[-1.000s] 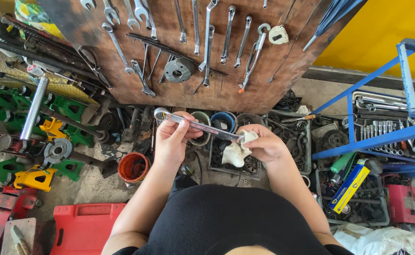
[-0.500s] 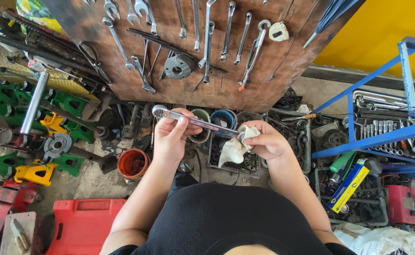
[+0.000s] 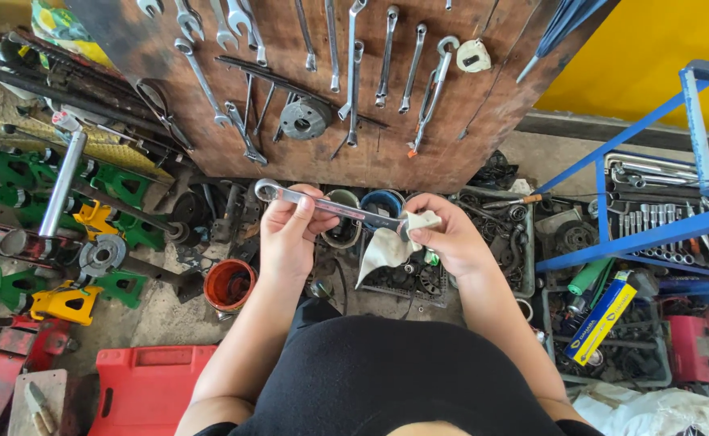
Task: The person is cleaning wrenches with a cloth and organizing them on a tool board.
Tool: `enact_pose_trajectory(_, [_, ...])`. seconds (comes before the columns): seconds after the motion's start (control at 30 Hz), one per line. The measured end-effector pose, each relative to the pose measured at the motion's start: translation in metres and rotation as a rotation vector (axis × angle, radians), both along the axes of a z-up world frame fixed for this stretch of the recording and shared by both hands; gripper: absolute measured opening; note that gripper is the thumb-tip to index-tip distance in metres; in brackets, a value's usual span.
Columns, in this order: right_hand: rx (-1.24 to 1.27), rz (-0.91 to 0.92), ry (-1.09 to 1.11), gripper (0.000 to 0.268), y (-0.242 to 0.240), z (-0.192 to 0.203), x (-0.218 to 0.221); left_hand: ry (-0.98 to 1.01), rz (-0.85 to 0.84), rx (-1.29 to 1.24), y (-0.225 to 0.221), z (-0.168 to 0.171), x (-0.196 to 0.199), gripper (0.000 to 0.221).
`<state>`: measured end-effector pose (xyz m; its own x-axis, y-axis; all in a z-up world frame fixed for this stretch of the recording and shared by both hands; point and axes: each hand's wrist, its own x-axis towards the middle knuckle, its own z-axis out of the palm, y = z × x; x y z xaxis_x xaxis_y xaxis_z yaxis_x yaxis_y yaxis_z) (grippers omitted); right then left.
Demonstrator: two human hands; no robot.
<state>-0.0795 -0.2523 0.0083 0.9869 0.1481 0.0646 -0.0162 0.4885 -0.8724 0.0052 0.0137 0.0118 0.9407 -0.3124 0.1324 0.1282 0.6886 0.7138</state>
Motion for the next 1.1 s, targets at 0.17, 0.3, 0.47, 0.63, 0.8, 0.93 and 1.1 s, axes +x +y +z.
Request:
enact_pose_trajectory(0.17, [-0.124, -0.256, -0.071, 0.028, 0.007, 0.003, -0.002, 0.062, -0.008, -0.006, -0.003, -0.005, 0.005, 0.015])
enact_pose_trajectory(0.3, [-0.099, -0.306, -0.168, 0.027, 0.009, 0.000, 0.001, 0.088, -0.020, -0.026, -0.005, -0.008, 0.007, 0.014])
enact_pose_trajectory(0.47, [-0.076, -0.298, -0.225, 0.028, 0.012, 0.002, 0.008, 0.148, -0.042, -0.054, -0.004, -0.009, 0.013, 0.013])
enact_pose_trajectory(0.63, [-0.233, -0.247, -0.209, 0.026, 0.024, 0.034, 0.010, 0.149, -0.053, -0.072, 0.001, -0.007, 0.020, 0.014])
enact_pose_trajectory(0.8, [-0.363, -0.225, -0.441, 0.021, 0.025, 0.034, 0.021, 0.158, -0.074, -0.071, 0.005, -0.005, 0.027, 0.014])
enact_pose_trajectory(0.93, [-0.247, -0.361, -0.405, 0.021, 0.032, 0.027, 0.023, 0.171, -0.074, -0.061, 0.007, -0.002, 0.032, 0.014])
enact_pose_trajectory(1.1, [-0.288, -0.296, -0.306, 0.023, 0.031, 0.034, 0.033, 0.177, -0.064, -0.057, 0.009, -0.005, 0.041, 0.014])
